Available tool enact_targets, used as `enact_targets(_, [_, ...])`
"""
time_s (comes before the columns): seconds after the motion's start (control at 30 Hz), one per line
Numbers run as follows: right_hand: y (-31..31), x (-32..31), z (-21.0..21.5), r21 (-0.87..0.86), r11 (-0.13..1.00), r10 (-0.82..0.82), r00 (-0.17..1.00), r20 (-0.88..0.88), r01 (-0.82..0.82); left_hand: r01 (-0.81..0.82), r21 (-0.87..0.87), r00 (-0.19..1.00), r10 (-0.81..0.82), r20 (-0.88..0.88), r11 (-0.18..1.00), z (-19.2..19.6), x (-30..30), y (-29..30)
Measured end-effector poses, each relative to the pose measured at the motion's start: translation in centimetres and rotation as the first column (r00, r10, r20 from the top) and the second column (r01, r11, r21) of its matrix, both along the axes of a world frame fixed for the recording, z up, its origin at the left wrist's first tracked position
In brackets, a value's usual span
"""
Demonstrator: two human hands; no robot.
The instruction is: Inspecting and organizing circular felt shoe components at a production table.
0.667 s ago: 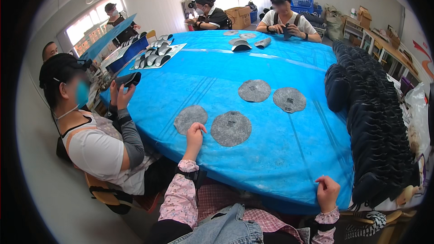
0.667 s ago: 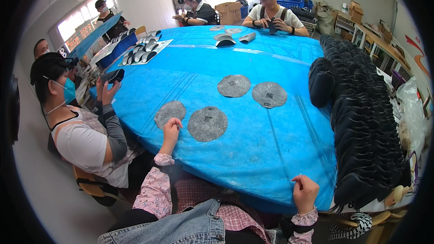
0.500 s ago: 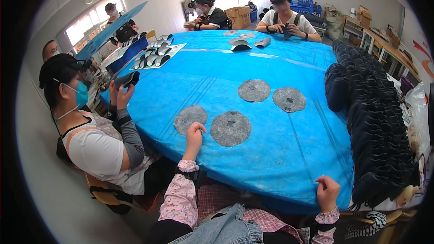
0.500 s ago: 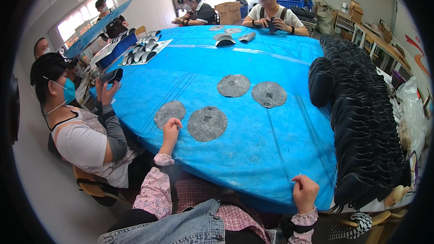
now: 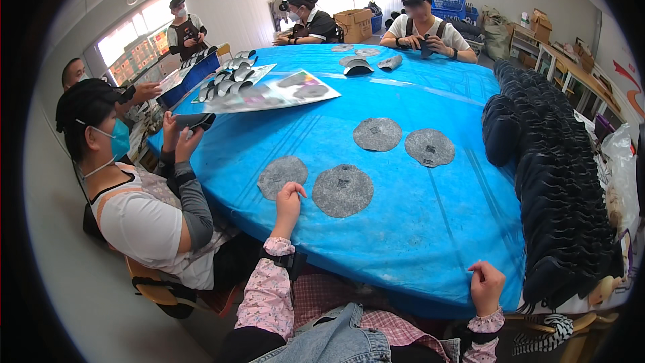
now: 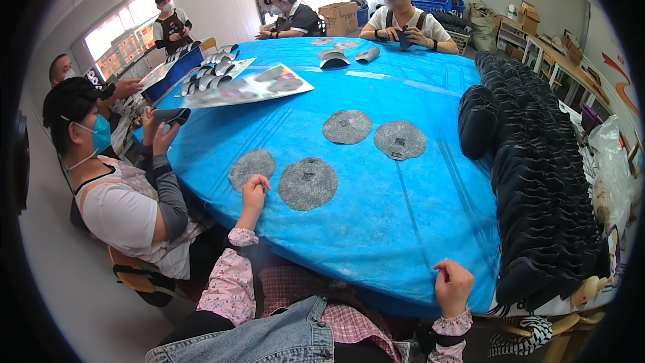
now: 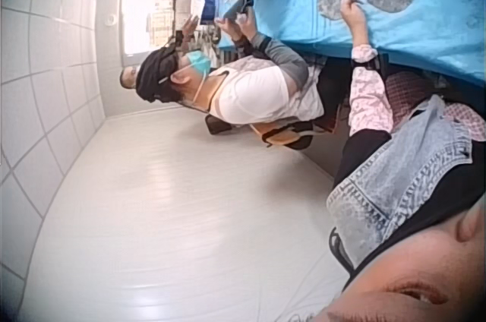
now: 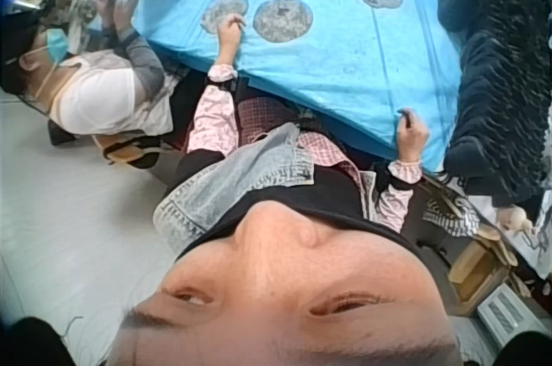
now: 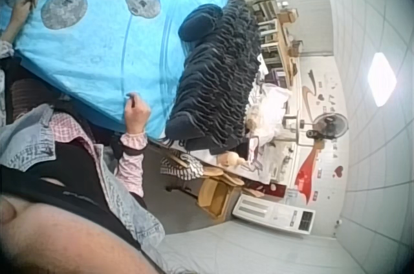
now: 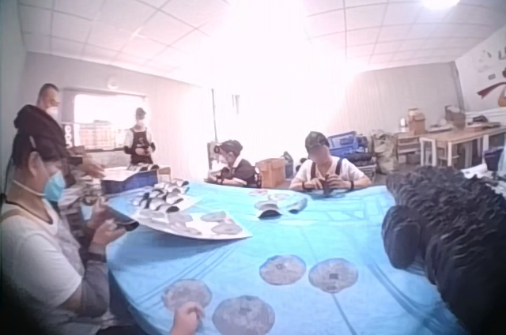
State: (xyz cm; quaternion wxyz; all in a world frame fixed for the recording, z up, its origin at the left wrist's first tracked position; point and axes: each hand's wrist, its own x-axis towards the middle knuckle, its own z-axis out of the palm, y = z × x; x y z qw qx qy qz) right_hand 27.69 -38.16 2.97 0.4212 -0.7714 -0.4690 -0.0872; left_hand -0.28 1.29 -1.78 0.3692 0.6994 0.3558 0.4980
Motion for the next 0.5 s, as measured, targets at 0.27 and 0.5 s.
enact_targets(0.27, [-0.1, -0.2, 0.5, 0.041, 0.999, -0.016, 0.998, -0.061, 0.018, 0.033, -0.029, 0.999, -0.032, 0.042, 0.999, -0.1, 0.6, 0.2])
enact_targets(0.5, [-0.4, -3.7, 15.7, 0.375, 0.898, 0.077, 0.92, 0.384, -0.232, 0.099, -0.058, 0.988, -0.091, 0.128, 0.993, 0.5, 1.1, 0.3])
